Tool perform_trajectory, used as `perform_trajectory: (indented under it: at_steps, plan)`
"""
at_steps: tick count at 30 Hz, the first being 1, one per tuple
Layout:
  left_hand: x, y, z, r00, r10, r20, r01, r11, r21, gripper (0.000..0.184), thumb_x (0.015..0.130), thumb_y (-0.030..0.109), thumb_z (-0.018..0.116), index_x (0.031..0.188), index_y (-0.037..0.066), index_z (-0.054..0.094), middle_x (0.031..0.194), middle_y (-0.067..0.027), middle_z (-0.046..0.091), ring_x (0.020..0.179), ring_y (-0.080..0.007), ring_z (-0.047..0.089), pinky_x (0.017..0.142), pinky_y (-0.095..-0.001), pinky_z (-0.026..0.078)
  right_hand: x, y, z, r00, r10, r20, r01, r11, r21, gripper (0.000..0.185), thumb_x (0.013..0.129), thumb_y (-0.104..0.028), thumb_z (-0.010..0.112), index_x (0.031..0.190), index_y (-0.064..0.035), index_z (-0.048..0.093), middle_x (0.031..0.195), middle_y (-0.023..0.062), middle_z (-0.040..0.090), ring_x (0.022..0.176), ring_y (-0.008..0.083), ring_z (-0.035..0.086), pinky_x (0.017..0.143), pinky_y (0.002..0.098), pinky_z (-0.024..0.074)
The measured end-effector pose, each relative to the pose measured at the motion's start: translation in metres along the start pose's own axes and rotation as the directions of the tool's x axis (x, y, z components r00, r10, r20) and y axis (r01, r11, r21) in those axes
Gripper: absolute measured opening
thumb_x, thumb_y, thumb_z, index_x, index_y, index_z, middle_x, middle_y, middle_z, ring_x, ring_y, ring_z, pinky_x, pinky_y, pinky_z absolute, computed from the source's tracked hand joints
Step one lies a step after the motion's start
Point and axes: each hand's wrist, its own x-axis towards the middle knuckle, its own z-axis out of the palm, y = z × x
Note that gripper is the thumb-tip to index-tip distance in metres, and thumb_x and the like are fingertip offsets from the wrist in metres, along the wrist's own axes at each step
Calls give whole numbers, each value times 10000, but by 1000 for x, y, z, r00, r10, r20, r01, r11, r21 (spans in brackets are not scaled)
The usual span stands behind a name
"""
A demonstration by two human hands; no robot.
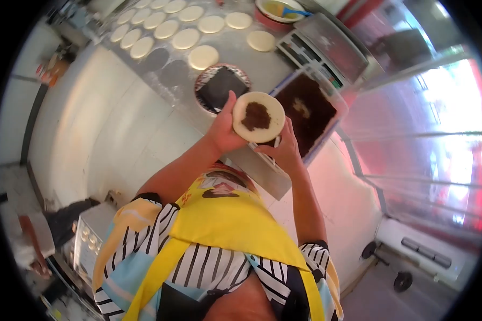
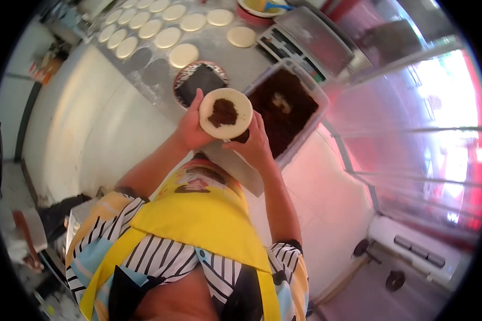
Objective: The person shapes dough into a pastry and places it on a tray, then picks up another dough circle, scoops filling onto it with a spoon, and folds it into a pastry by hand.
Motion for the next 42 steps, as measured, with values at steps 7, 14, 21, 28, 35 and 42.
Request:
perform_trajectory:
  at_steps: [7, 14, 21, 28, 35, 42]
  plan:
    - [-56, 9, 8, 935, 318, -159, -289, 940, 184, 641, 965, 561, 258, 1323, 56, 425, 1301, -108, 504, 1212, -252, 479, 1024, -441, 399, 20, -22, 50, 975, -214, -51, 220, 963, 158, 919, 491, -119, 869, 1311, -33, 462, 1246, 90, 476, 1168, 250, 460, 999, 354, 390]
    - [-102, 47, 33, 926, 303, -225, -160, 856, 492, 665, 951, 592, 251, 1362, 88, 391, 1331, -79, 480, 1223, -234, 474, 1014, -431, 409, 30, -39, 103, 993, -87, -85, 115, 896, 428, 864, 533, -99, 870, 1297, -15, 474, 1230, 60, 548, 1116, 163, 533, 963, 318, 428]
    - [-186, 103, 51, 958, 257, 125, -231, 436, 870, 596, 936, 239, 517, 1450, 98, 250, 1337, -75, 454, 1164, -210, 523, 844, -372, 515, 37, -95, 164, 997, -25, -67, 68, 625, 777, 864, 608, -76, 834, 1353, 18, 405, 1239, 87, 563, 1104, 190, 558, 947, 323, 455]
    - [-263, 104, 24, 645, 704, 298, -231, -192, 954, 895, 734, 13, 747, 1456, 92, 224, 1303, -127, 488, 1057, -212, 579, 767, -331, 538, 45, -152, 230, 983, -156, -98, 174, 609, 774, 800, 649, -84, 816, 1340, 24, 428, 1230, 104, 567, 1086, 194, 569, 917, 313, 471]
    - [-310, 133, 25, 334, 597, 730, 29, -780, 625, 684, 705, 184, 796, 1295, 39, 482, 1136, -169, 603, 929, -298, 639, 742, -337, 550, 63, -202, 252, 828, -556, -77, 513, 693, 507, 793, 652, -383, 803, 1276, 20, 524, 1147, 108, 578, 1039, 212, 540, 861, 321, 457]
    - [-328, 130, 29, 164, 641, 750, 37, -764, 645, 488, 719, 176, 781, 1139, 11, 596, 1066, -161, 632, 867, -297, 651, 717, -337, 546, 68, -230, 270, 776, -623, -99, 562, 611, 557, 604, 694, -324, 798, 1147, 26, 608, 1014, 98, 575, 906, 198, 561, 757, 294, 457]
